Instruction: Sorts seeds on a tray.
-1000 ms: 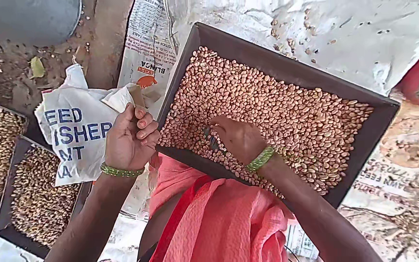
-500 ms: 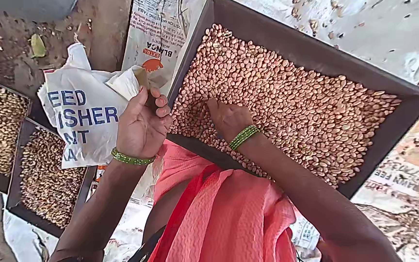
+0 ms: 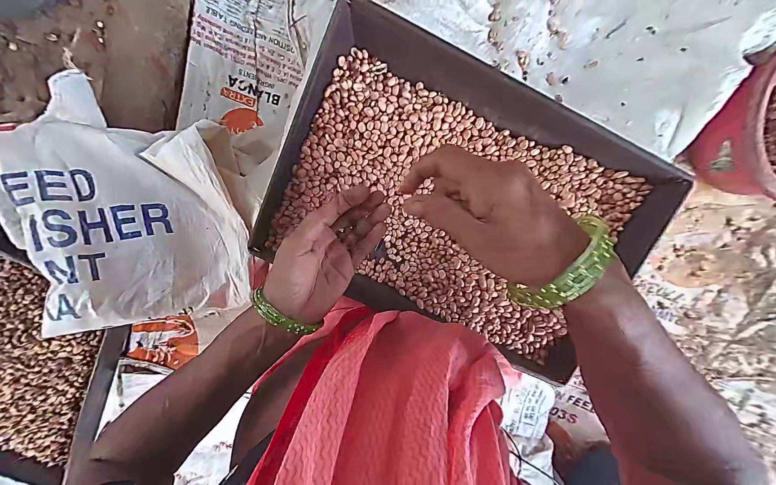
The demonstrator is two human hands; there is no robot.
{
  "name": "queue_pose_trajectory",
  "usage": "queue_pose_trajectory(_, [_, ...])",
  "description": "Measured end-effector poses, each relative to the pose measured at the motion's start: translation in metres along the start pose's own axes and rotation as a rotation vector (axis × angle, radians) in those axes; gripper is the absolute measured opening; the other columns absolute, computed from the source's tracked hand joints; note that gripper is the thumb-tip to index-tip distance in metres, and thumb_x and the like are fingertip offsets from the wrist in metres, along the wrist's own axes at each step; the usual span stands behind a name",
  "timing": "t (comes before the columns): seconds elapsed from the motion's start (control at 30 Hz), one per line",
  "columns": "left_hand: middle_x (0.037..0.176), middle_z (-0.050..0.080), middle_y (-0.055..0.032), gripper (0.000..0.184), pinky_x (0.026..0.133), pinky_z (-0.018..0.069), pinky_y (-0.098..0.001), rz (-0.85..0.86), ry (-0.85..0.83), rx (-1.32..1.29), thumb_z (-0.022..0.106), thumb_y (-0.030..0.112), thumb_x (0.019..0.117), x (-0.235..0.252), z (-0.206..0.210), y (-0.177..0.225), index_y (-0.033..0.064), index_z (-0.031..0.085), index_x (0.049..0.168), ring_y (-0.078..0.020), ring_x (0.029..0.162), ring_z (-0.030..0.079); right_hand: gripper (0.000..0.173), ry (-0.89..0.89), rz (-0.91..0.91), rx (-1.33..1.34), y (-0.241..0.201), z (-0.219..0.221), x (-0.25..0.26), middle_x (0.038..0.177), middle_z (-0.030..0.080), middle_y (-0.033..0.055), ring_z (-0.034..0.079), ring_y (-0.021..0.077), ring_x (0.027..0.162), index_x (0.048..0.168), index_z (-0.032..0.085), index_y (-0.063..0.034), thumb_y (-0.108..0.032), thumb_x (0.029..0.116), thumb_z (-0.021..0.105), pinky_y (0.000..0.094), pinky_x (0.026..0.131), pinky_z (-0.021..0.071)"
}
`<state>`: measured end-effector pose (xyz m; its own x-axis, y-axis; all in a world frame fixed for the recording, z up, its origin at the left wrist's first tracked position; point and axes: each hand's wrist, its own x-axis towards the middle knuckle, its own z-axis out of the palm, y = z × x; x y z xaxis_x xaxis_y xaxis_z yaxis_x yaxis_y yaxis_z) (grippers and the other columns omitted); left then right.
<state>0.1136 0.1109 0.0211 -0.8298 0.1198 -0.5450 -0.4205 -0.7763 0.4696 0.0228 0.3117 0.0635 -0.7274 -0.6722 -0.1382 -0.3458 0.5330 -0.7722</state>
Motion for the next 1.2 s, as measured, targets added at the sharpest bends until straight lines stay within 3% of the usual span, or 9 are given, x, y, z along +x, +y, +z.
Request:
queue_pose_trajectory(0.13, [0.121, 0.069, -0.0106, 0.049, 0.102, 0.0544, -0.0316, -0.012, 0.026, 0.008, 0.018, 0.024, 0.1136, 0.002, -0.004, -0.002, 0.0048, 0.063, 0.121, -0.0185, 0.115, 0.068, 0.029, 0.006, 0.106, -0.214, 0.034, 0.009, -0.039, 0.061, 0.055, 0.0046, 0.052, 0.0208, 0.049, 0.112, 0.070, -0.0067, -0.027, 0.1053, 0.049, 0.0429, 0.047, 0.0447])
queue_pose_trajectory(0.27, [0.120, 0.070, -0.0102, 0.051, 0.102, 0.0541, -0.0316, -0.015, 0.074, 0.032, 0.016, 0.023, 0.1132, 0.003, -0.003, -0.006, 0.0049, 0.063, 0.119, -0.0180, 0.114, 0.068, 0.025, -0.110, 0.262, -0.430, 0.045, 0.046, -0.055, 0.090, 0.073, 0.0199, 0.072, 0.0440, 0.075, 0.117, 0.069, -0.0051, -0.018, 0.1066, 0.051, 0.0627, 0.061, 0.0545])
queue_pose_trajectory(0.53, [0.123, 0.069, -0.0101, 0.049, 0.103, 0.0535, -0.0338, 0.029, 0.110, 0.084, 0.018, 0.023, 0.1137, 0.002, -0.007, 0.000, 0.0054, 0.063, 0.123, -0.0194, 0.117, 0.067, 0.021, -0.026, 0.151, -0.741, 0.056, 0.069, -0.049, 0.084, 0.069, 0.0199, 0.070, 0.0390, 0.066, 0.109, 0.069, -0.0005, 0.006, 0.0893, 0.067, 0.0490, 0.047, 0.0521])
queue_pose_trajectory(0.77, [0.133, 0.065, -0.0137, 0.052, 0.106, 0.0514, -0.0358, -0.009, 0.119, 0.054, 0.014, 0.025, 0.1131, 0.000, -0.008, -0.005, 0.0020, 0.056, 0.133, -0.0225, 0.123, 0.065, 0.025, -0.334, 0.471, -0.564, 0.030, 0.059, -0.033, 0.098, 0.071, 0.0246, 0.071, 0.0474, 0.086, 0.126, 0.061, -0.0016, -0.013, 0.1081, 0.048, 0.0615, 0.068, 0.0551])
queue_pose_trajectory(0.83, [0.133, 0.065, -0.0140, 0.053, 0.107, 0.0504, -0.0364, -0.027, 0.102, 0.038, 0.015, 0.027, 0.1133, 0.001, -0.007, -0.007, 0.0015, 0.056, 0.134, -0.0227, 0.124, 0.064, 0.025, -0.149, 0.362, -0.360, 0.035, 0.048, -0.036, 0.079, 0.070, 0.0204, 0.069, 0.0416, 0.069, 0.118, 0.067, -0.0031, -0.020, 0.1070, 0.053, 0.0581, 0.061, 0.0541])
queue_pose_trajectory(0.93, [0.135, 0.064, -0.0129, 0.055, 0.108, 0.0502, -0.0359, -0.058, 0.060, 0.053, 0.013, 0.030, 0.1134, 0.003, -0.008, -0.010, 0.0030, 0.056, 0.136, -0.0222, 0.125, 0.063, 0.026, 0.109, 0.083, 0.046, 0.024, 0.040, -0.037, 0.062, 0.053, -0.0071, 0.043, 0.0019, 0.047, 0.120, 0.071, -0.0117, -0.026, 0.1039, 0.056, 0.0203, 0.045, 0.0398])
queue_pose_trajectory(1.03, [0.125, 0.069, -0.0118, 0.053, 0.101, 0.0549, -0.0334, -0.072, 0.008, 0.018, 0.015, 0.029, 0.1137, 0.001, -0.008, -0.003, 0.0047, 0.059, 0.130, -0.0204, 0.116, 0.068, 0.035, 0.175, 0.017, 0.180, 0.006, 0.032, -0.030, 0.063, 0.046, -0.0086, 0.036, -0.0014, 0.047, 0.133, 0.067, -0.0094, -0.025, 0.1036, 0.058, 0.0159, 0.043, 0.0331])
queue_pose_trajectory(1.1, [0.102, 0.072, -0.0019, 0.046, 0.080, 0.0588, -0.0217, -0.042, -0.095, 0.115, 0.022, 0.026, 0.1126, -0.002, -0.017, 0.013, 0.0101, 0.065, 0.116, -0.0077, 0.089, 0.070, 0.030, 0.224, 0.056, 0.196, 0.010, 0.025, -0.036, 0.065, 0.052, -0.0090, 0.040, -0.0034, 0.049, 0.129, 0.068, -0.0100, -0.023, 0.1036, 0.059, 0.0144, 0.045, 0.0364])
queue_pose_trajectory(1.2, [0.080, 0.063, 0.0067, 0.033, 0.053, 0.0461, -0.0108, 0.060, -0.236, 0.583, 0.034, 0.016, 0.1092, -0.010, -0.044, 0.080, 0.0121, 0.066, 0.103, 0.0028, 0.060, 0.054, 0.026, 0.268, 0.125, 0.202, 0.027, 0.019, -0.049, 0.077, 0.062, -0.0097, 0.046, -0.0095, 0.058, 0.121, 0.070, -0.0079, -0.022, 0.1028, 0.059, 0.0103, 0.054, 0.0407])
